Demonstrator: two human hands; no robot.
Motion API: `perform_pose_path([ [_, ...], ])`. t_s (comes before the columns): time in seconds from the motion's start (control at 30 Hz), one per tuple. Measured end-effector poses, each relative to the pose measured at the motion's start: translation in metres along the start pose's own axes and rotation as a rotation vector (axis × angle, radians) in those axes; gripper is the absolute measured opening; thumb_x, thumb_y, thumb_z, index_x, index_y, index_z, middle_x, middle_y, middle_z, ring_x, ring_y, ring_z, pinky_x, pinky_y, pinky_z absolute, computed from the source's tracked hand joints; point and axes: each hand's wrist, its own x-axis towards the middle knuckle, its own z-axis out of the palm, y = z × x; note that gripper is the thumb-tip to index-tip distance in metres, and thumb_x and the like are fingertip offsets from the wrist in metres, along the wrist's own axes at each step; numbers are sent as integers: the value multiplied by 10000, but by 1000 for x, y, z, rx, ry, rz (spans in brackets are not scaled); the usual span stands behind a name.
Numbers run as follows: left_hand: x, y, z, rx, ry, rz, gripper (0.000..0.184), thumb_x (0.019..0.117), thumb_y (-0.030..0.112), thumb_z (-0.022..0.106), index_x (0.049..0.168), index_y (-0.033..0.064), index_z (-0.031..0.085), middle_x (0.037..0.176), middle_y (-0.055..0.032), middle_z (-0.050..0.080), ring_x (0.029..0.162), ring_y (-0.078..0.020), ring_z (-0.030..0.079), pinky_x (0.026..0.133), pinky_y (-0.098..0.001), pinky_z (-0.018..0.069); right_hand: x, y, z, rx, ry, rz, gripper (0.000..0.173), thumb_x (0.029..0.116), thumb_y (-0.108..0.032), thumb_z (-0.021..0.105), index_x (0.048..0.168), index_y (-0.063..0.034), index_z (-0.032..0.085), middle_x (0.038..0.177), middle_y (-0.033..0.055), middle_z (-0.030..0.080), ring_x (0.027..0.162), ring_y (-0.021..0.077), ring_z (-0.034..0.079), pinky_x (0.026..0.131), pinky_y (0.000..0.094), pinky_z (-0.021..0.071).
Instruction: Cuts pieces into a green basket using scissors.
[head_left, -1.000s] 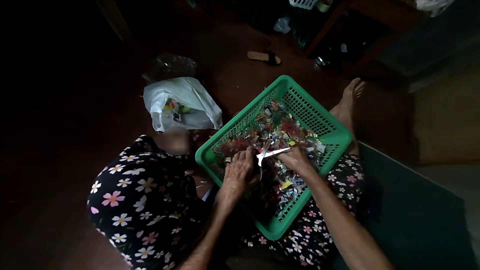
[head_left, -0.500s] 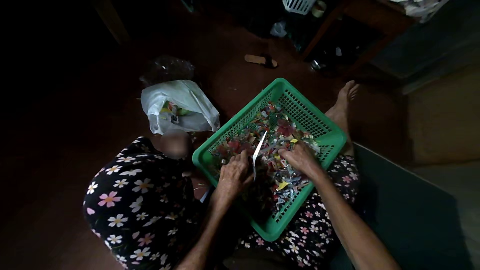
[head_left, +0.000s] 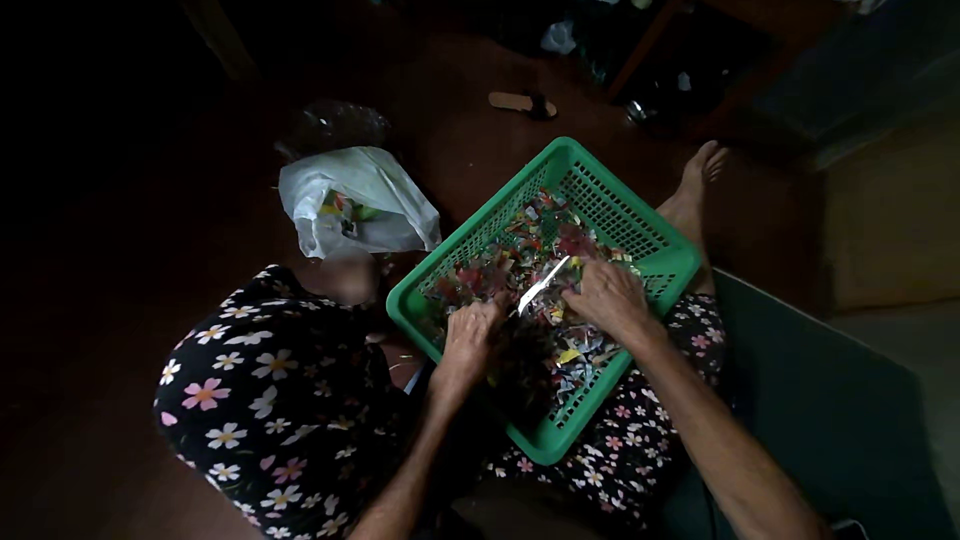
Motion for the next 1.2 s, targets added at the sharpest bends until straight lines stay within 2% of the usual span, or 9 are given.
perform_pose_path([
  [0.2,-21,-16,-21,-128,31,-70,601,986,199,667,1497,-14,433,1249,-298,633,1154,-467,622,957,-662,467,-33,-3,-3,-142,70,-232,926,745,-360,920,1503,-52,488,1520,303,438,1275,585,496,1059,805,277],
  [0.33,-16,-23,-27,-158,243,-59,587,930,133,713,1459,28,481,1061,-236,690,940,-422,680,801,-647,526,-68,-44,54,-119,-91,-525,622,803,-4,792,1393,-64,608,1556,262,432,1344,554,468,1069,834,228],
  [0.43,-15,-21,-31,-139,326,-88,509,917,109,710,1389,26,538,904,-217,684,812,-423,667,707,-646,503,-55,-44,114,-32,105,-755,580,897,64,610,1437,-146,592,1478,190,559,1353,461,520,1059,763,337],
  [0.57,-17,-22,-32,-126,344,-89,432,913,103,707,1325,34,597,896,-211,691,809,-416,673,696,-638,506,-6,-33,94,-44,-85,-539,519,951,-17,618,1456,-132,572,1618,163,392,1429,454,417,1100,716,295],
  [0.73,-12,-15,-23,-125,257,-118,428,932,120,705,1339,38,600,970,-220,703,868,-416,684,755,-631,525,31,20,67,230,145,-297,497,874,6,743,1347,-11,591,1349,281,569,1152,475,621,919,625,537],
  [0.87,-9,-13,-2,-170,87,3,668,921,149,730,1499,-25,444,1309,-299,606,1174,-464,616,962,-626,495,16,27,38,663,74,-14,591,976,-78,673,1514,-25,432,1467,278,504,1287,454,540,1043,625,448],
  [1.0,-3,-4,11,-169,60,87,737,916,176,742,1527,-40,392,1359,-312,569,1235,-471,582,974,-612,492,1,14,29,627,33,75,472,967,-85,690,1379,86,534,1330,301,587,1231,400,579,1063,535,448],
  [1.1,1,-1,19,-138,95,109,680,911,118,715,1511,-19,427,1302,-277,616,1171,-445,623,924,-596,519,3,-4,26,589,-104,173,363,985,-124,687,1281,77,625,1226,279,648,1134,374,620,1004,524,468],
  [1.2,1,1,18,-43,164,88,321,931,113,673,1226,-12,655,924,-228,714,864,-436,704,748,-599,535,8,-13,25,561,-106,216,414,935,-158,750,1252,70,613,1170,291,647,1086,415,636,947,582,499],
])
